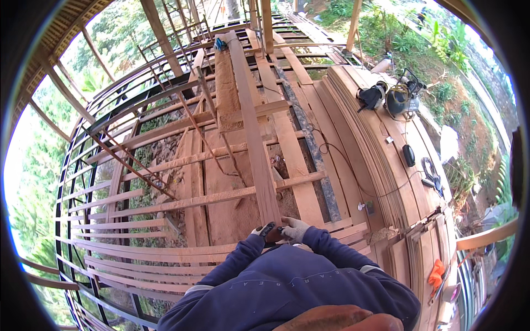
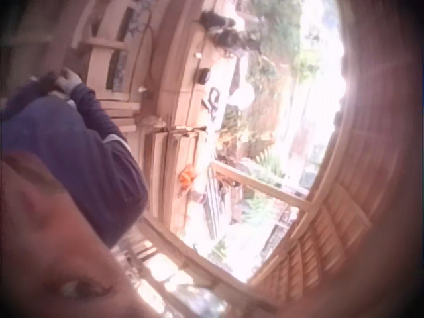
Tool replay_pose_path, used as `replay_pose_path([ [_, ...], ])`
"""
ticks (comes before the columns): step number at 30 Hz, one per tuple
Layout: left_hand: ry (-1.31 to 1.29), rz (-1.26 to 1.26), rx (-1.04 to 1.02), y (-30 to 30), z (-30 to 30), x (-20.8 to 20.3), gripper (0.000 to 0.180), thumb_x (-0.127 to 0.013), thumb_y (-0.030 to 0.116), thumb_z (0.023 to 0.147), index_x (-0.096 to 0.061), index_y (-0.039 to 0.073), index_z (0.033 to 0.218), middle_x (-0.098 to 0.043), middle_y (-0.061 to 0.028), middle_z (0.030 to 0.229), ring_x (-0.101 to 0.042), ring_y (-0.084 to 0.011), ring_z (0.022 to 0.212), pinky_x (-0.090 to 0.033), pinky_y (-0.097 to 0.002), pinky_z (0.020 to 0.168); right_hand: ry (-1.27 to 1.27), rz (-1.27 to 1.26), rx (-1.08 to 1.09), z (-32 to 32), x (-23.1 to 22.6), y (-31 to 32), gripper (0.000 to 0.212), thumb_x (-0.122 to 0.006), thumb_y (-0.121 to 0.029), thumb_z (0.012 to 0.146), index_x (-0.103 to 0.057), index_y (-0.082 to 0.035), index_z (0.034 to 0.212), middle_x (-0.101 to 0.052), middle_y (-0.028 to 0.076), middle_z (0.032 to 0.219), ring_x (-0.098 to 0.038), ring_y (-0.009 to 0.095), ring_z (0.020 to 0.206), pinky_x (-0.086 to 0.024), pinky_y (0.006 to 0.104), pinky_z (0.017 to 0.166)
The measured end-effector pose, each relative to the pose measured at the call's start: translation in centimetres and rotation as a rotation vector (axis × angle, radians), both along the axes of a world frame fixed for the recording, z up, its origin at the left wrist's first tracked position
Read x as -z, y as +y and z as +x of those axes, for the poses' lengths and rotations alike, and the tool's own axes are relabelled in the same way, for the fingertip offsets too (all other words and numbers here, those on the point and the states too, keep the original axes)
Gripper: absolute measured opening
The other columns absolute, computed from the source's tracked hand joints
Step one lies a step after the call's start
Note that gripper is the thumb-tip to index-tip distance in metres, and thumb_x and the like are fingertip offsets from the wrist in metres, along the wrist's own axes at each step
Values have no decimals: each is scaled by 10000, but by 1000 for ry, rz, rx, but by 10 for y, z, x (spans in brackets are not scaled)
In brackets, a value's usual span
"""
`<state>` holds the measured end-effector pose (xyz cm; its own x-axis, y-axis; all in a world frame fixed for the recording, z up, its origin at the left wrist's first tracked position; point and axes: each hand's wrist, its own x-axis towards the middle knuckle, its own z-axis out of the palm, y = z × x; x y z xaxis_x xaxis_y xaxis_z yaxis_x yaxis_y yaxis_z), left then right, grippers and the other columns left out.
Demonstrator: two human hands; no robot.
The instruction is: The person sands the surface of a long wooden plank using a power sander, moves the plank across the structural floor framing, and uses a black marker to mark a point on the wood's surface.
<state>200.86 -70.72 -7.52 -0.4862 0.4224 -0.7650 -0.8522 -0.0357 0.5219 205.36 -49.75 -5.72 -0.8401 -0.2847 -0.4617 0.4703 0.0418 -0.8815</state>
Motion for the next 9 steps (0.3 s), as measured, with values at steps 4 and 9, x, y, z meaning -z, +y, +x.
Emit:
replay_pose_path([
  [4,193,99,39,-27,-11,-44,511,-708,301,892,-550,35,1299,-631,-146,1194,-664,-273,1026,-589,-378,755,131,-158,-1,-7,-68,-24,765,-648,-187,877,-242,-81,1517,-635,81,932,-612,153,751,-520,293,661],
  [9,273,218,197,-44,-23,-98,539,-748,315,858,-548,134,1325,-547,-195,1322,-660,-353,1044,-584,-419,806,386,44,-32,-7,-114,-16,919,-710,-278,861,-131,-140,1561,-504,214,1297,-549,199,1113,-443,342,930],
])
